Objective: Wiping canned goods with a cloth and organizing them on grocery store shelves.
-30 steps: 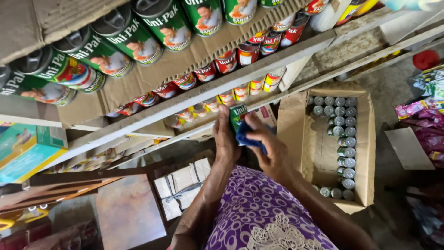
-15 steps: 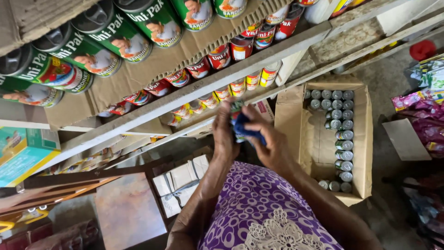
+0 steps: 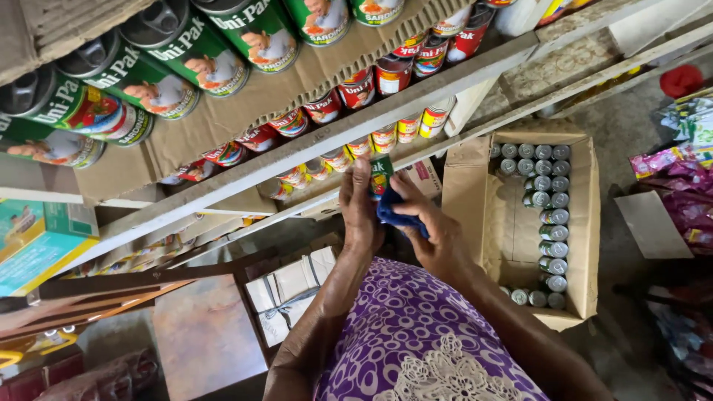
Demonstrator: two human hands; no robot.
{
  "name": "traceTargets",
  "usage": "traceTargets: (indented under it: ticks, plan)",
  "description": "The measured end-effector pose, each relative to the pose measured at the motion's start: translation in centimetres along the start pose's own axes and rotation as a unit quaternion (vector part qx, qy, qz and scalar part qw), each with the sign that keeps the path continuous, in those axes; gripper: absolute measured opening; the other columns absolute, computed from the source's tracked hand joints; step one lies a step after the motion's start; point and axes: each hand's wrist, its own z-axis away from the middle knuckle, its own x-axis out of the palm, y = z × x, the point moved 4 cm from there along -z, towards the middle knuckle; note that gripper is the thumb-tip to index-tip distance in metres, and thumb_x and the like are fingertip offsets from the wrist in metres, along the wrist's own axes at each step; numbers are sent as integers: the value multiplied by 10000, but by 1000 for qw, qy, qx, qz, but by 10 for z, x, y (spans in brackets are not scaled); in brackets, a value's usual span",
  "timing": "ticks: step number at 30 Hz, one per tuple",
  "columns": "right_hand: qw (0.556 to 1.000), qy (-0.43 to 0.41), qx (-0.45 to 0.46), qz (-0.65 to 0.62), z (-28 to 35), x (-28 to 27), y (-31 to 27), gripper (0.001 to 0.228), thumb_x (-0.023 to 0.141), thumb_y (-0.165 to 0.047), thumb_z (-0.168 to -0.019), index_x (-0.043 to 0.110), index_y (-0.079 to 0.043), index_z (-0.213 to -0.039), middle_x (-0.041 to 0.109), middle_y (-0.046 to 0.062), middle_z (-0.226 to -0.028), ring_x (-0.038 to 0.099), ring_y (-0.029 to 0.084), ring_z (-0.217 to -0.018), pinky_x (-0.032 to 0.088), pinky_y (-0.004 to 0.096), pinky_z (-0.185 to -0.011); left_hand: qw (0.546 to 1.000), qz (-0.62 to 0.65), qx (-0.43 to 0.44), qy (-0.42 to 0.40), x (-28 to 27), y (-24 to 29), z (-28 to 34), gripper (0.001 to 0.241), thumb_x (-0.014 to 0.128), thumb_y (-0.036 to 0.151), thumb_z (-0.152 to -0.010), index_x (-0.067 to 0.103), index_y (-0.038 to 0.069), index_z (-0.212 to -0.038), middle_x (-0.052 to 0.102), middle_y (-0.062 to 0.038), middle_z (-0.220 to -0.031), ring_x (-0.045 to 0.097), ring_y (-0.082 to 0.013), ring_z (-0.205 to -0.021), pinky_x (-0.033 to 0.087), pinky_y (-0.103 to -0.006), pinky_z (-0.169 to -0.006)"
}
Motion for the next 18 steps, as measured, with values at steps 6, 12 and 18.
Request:
traceTargets:
  ticks: [6, 12, 18]
  plan:
    - [998, 33, 51, 13, -24, 0, 25, 194, 680, -131, -981, 666, -86, -1169, 643, 171, -1400, 595, 401, -1266, 499, 544, -1023, 987, -149, -19, -51, 18, 13, 34, 693, 601, 557, -954, 605, 12, -1382, 656, -233, -1219, 624, -302, -1145, 525, -477, -1009]
    - [986, 110, 119, -25, -10, -1, 32, 222, 653, -175, -1024, 635, -136, -1242, 703, 154, -1281, 654, 320, -1226, 515, 463, -1003, 992, -94, -77, 17, 24, 14, 34, 1099, 828, 553, -740, 357, -17, -1554, 517, -328, -1381, 576, -381, -1244, 506, -493, -1055]
    - [996, 31, -66, 51, 19, 12, 20, 155, 622, -175, -1012, 679, -62, -1103, 610, 182, -1460, 567, 365, -1343, 504, 441, -1050, 994, -55, 89, -14, 18, 32, 20, 615, 504, 580, -1010, 689, 66, -1293, 716, -107, -1036, 675, -176, -953, 544, -357, -928]
